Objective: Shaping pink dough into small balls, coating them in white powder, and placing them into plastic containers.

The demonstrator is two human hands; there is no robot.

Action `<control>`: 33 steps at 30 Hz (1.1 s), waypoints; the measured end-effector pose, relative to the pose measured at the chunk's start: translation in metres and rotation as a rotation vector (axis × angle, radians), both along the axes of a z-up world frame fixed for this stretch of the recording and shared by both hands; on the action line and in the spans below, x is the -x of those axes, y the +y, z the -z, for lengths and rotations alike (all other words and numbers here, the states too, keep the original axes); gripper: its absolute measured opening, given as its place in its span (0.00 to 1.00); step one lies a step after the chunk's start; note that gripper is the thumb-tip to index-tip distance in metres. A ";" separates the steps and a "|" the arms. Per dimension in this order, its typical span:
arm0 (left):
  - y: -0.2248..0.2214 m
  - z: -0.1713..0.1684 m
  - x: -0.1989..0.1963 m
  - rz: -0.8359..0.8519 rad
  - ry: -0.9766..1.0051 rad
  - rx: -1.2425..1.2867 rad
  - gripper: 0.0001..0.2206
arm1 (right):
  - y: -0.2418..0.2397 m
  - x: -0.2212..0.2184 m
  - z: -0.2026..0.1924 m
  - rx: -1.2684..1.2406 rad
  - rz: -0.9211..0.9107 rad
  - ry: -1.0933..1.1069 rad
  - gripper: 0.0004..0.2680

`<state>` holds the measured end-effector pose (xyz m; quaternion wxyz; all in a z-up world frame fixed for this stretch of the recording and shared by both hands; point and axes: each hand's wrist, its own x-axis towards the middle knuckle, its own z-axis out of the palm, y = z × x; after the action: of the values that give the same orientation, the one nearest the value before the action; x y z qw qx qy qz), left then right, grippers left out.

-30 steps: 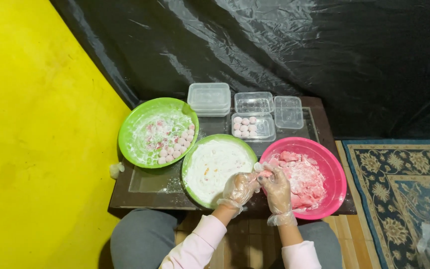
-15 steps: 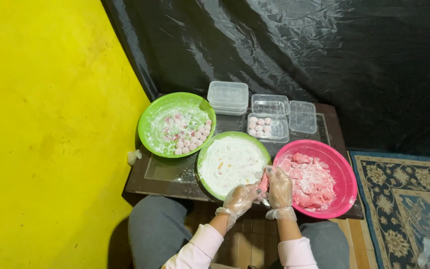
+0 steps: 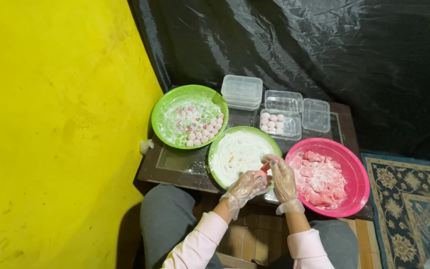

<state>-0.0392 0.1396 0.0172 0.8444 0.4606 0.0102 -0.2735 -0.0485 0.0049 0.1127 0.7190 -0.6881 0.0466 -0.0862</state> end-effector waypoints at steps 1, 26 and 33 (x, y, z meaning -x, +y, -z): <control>-0.002 0.000 0.000 -0.066 0.038 0.064 0.25 | 0.002 0.004 0.001 0.165 -0.024 -0.027 0.11; 0.005 -0.035 0.015 -0.410 0.064 -0.121 0.19 | 0.006 -0.004 0.008 0.375 0.049 0.308 0.19; 0.011 -0.038 0.028 -0.378 0.124 0.024 0.19 | 0.008 -0.006 -0.002 0.326 0.103 0.161 0.06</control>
<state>-0.0667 0.1511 0.0554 0.8840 0.4225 0.1451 -0.1378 -0.0428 0.0128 0.1143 0.5865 -0.7969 0.1244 -0.0739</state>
